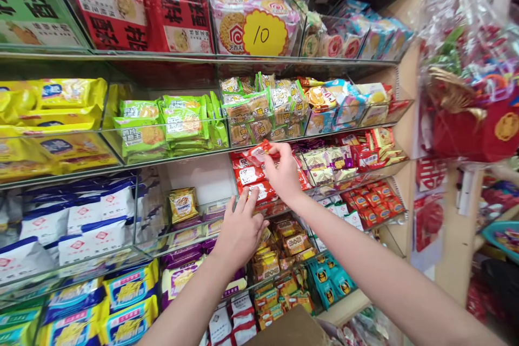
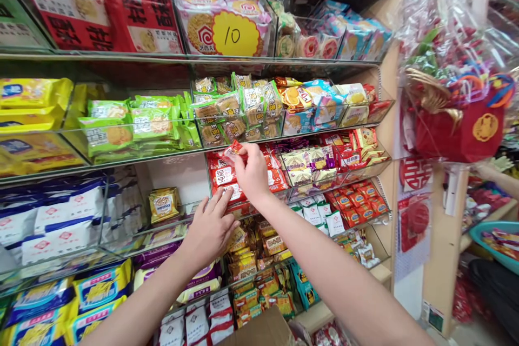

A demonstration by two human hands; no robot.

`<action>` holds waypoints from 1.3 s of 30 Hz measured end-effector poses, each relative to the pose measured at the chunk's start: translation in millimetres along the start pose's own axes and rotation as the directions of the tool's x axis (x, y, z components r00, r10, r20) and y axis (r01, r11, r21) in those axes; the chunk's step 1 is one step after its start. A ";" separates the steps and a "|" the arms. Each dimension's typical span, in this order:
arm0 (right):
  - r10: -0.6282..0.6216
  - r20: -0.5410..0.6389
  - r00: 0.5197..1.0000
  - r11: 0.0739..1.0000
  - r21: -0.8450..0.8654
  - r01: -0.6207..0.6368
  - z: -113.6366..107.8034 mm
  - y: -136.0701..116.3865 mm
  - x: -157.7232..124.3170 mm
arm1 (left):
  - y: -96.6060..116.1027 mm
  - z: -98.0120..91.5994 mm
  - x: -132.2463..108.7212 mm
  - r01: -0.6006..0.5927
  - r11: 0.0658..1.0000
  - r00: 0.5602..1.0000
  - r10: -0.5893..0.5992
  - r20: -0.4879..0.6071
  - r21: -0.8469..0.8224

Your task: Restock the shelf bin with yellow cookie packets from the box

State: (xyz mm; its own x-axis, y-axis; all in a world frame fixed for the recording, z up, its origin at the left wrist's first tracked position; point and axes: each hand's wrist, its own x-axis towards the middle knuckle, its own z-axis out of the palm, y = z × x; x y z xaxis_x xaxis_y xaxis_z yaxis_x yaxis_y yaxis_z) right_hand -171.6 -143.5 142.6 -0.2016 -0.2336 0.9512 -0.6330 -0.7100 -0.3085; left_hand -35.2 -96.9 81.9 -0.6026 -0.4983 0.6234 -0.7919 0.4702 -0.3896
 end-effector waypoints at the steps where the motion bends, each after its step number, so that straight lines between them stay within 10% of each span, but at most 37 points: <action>1: -0.064 -0.027 0.998 0.997 0.043 0.066 -8.9 0.3 0.8 | -0.1 0.3 -0.1 0.001 1.000 1.000 -0.001 -0.003 0.001; 6: -0.456 0.086 0.886 0.888 -0.026 0.459 -40.2 5.1 8.6 | 1.0 2.2 0.4 0.007 1.000 1.000 -0.007 -0.022 0.002; 12: -0.682 0.407 0.607 0.648 -0.047 0.760 -8.9 21.8 17.7 | 0.6 4.1 0.9 0.002 1.000 1.000 -0.001 -0.029 0.013; 25: -0.544 0.301 0.783 0.720 -0.313 0.620 24.4 13.7 11.3 | 0.0 7.8 0.4 0.001 0.999 0.999 0.001 -0.035 0.050; 39: -0.618 0.332 0.713 0.650 -0.294 0.701 20.4 18.1 20.4 | 1.5 10.6 3.5 0.021 0.997 0.999 -0.018 -0.042 0.071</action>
State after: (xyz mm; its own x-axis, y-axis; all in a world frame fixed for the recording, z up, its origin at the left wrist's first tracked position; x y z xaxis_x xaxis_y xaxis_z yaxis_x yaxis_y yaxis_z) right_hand -171.9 -174.7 156.3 0.4954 0.0523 0.8671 -0.7724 -0.4302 0.4673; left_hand -39.5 -105.6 76.4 -0.5831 -0.4756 0.6586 -0.8097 0.4066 -0.4232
